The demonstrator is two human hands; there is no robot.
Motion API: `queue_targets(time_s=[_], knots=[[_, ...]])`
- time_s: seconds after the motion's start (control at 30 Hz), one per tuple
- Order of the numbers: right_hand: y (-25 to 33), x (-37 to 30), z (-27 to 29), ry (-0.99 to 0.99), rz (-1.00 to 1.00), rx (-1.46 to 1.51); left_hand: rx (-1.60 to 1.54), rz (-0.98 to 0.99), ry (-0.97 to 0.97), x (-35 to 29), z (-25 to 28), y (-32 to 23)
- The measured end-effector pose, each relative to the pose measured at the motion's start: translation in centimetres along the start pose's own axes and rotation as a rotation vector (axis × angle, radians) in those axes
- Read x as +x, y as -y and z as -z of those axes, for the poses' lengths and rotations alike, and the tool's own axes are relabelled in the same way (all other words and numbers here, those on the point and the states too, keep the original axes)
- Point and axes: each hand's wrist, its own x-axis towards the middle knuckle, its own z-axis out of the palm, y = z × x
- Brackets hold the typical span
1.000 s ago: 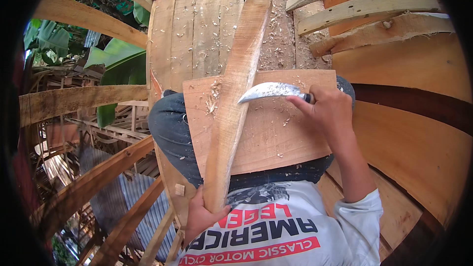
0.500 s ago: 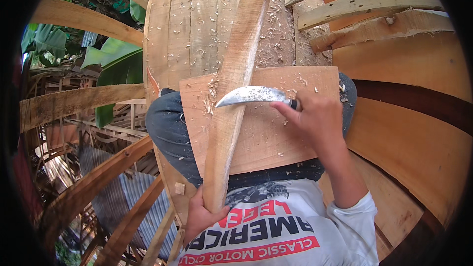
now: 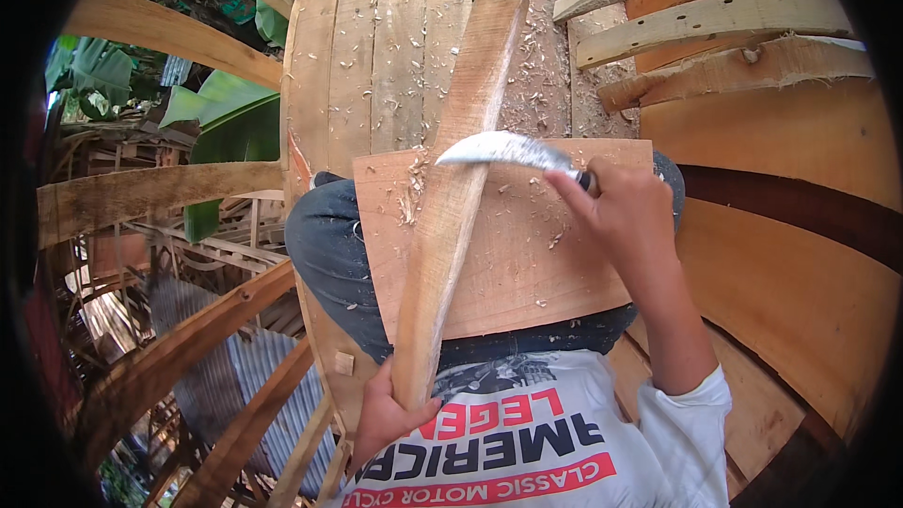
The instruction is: The person sits cross-legged on a wooden platform and uses a curved knife to shave and shape a long, thin piece of wood. They hold the wood with their left hand and repeatedly scrape the surface with the knife in their right hand, producing wood shavings.
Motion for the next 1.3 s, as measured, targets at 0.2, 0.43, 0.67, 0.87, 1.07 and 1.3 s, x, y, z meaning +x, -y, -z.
queue_targets(time_s=[0.2, 0.43, 0.67, 0.87, 1.07, 1.3], knots=[[2.0, -1.2, -0.5, 0.000, 0.150, -0.025, -0.052, -0.027, -0.008, 0.4, -0.2, 0.2], [-0.8, 0.3, 0.7, 0.069, -0.277, 0.338, -0.014, 0.032, 0.023, 0.4, -0.2, -1.3], [5.1, -1.8, -1.3, 0.362, -0.087, 1.050, 0.165, -0.044, -0.109, -0.7, -0.9, 0.2], [6.4, -2.8, -2.7, 0.477, -0.210, 1.500, 0.286, -0.106, -0.183, -1.4, -0.9, -2.3], [3.8, -4.1, -1.8, 0.636, -0.279, 1.734, 0.177, -0.264, 0.015, 0.1, 1.3, -1.8], [2.6, -5.4, -1.7, 0.594, -0.129, 1.881, -0.293, -0.106, 0.680, 3.9, 0.1, -6.9]])
